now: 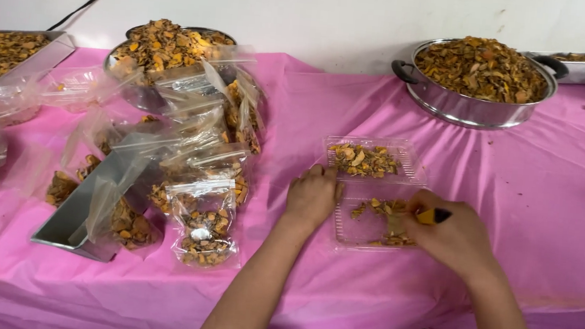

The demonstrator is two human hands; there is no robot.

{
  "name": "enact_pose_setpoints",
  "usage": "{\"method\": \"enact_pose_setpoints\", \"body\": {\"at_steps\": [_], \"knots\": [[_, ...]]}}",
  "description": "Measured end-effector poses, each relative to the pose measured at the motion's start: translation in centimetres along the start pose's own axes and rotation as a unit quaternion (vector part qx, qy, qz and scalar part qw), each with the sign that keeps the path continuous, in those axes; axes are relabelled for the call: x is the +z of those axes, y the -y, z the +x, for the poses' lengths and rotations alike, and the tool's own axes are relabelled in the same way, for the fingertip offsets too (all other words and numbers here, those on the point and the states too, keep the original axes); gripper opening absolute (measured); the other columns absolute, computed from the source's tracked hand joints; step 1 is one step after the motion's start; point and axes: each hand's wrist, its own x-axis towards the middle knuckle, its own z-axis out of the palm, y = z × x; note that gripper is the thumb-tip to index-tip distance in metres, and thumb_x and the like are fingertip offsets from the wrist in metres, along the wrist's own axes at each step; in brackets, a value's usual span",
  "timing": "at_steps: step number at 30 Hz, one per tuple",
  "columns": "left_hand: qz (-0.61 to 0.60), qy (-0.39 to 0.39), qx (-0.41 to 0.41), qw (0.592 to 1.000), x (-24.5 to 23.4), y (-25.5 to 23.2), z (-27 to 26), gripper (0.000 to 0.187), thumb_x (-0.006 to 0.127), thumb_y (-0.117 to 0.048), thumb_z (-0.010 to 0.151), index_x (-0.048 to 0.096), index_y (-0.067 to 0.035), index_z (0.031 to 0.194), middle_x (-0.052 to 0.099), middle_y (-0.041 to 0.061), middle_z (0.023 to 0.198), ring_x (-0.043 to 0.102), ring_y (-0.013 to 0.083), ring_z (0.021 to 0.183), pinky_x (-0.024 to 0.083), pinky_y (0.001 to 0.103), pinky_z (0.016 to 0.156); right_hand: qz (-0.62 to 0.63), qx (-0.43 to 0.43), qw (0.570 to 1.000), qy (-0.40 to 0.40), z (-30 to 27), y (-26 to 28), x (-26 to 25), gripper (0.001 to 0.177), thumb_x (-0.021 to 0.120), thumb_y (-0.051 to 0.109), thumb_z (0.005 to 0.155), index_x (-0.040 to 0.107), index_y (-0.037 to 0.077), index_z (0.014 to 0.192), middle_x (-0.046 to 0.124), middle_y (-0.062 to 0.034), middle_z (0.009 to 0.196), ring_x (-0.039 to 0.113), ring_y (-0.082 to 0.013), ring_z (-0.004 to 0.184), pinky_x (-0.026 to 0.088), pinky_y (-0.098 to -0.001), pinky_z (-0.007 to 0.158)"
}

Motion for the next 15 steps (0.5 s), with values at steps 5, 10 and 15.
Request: {"method": "enact_pose_setpoints", "body": {"at_steps": [5,10,15], "knots": [[0.001,0.035,-0.010,0.999,-0.7,0.5,0.0,0.050,0.045,-0.047,0.101,0.060,-0.011,0.131,0.064,0.016,0.115,0.065,0.0397,0.115,0.050,0.057,0.095,0.175,-0.001,0.984,-0.029,-1.1,1.5,0.7,0.024,0.078,0.027,0.075,0.078,0.021,0.098,0.083,-0.0068,0.090,0.076,-0.0258,0.095,0.055,-0.0374,0.087],[-0.073,0.090,0.012,0.993,-3.4,0.5,-1.0,0.044,0.044,-0.038,0.103,0.063,-0.013,0.133,0.071,0.019,0.119,0.065,0.0383,0.121,0.052,0.055,0.100,0.182,-0.076,0.977,0.078,-0.5,4.5,3.0,0.026,0.077,0.027,0.076,0.079,0.023,0.101,0.085,-0.0011,0.092,0.077,-0.0215,0.101,0.055,-0.0337,0.091],[-0.100,0.083,0.026,0.991,-3.9,0.8,-1.2,0.043,0.046,-0.034,0.103,0.063,-0.010,0.133,0.072,0.021,0.120,0.065,0.0391,0.121,0.052,0.053,0.101,0.047,-0.002,0.998,0.039,0.7,2.7,-0.9,0.027,0.072,0.044,0.078,0.078,0.027,0.097,0.083,-0.0069,0.095,0.075,-0.0312,0.102,0.055,-0.0401,0.092]]}}
